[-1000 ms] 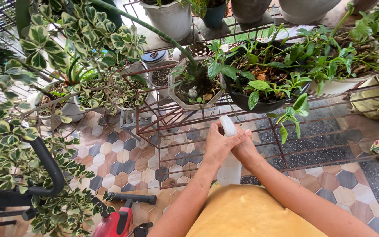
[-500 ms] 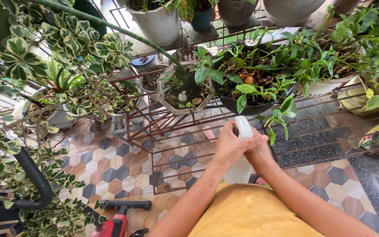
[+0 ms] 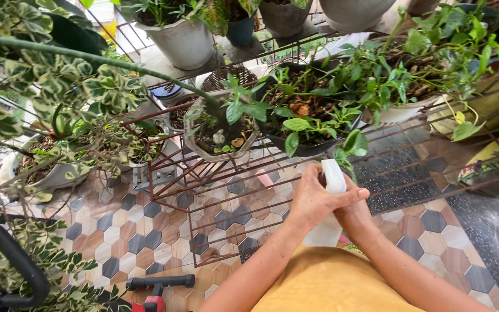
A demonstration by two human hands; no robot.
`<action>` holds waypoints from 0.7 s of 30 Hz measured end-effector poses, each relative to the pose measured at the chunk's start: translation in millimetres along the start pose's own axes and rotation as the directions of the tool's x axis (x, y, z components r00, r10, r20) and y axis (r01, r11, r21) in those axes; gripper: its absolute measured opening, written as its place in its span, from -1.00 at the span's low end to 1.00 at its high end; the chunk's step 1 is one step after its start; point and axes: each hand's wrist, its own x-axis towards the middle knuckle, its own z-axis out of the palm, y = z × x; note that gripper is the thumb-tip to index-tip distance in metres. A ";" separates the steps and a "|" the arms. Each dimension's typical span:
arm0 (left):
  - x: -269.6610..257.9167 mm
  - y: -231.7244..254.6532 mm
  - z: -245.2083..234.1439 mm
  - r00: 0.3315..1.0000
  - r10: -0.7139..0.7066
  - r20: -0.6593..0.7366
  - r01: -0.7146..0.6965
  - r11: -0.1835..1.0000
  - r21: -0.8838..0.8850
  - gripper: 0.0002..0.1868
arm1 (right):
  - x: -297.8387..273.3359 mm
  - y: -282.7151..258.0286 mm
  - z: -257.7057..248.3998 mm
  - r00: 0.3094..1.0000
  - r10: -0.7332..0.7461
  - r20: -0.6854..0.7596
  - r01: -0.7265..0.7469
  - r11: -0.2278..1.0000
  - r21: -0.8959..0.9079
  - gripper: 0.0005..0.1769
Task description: The person sprays water from a handheld spray bottle onto various potted plants arranged on a metal rack and a small table on a balcony. The person moves between plants, adjusting the spray direction to cover leaves and soil.
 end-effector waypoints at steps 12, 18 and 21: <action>13.6 8.1 38.1 0.998 -0.059 0.011 0.058 0.998 0.026 0.14 | 3.6 23.4 -31.5 0.988 0.151 0.024 -0.152 0.950 0.272 -0.45; 13.1 22.8 56.0 0.998 -0.032 0.055 0.021 0.980 0.199 0.26 | 1.2 26.4 -55.0 0.971 0.234 0.051 -0.236 0.891 0.389 -0.48; 17.4 28.4 67.9 0.994 0.024 0.107 -0.047 0.976 0.214 0.28 | 0.8 31.0 -66.7 0.971 0.241 -0.007 -0.211 0.864 0.457 -0.47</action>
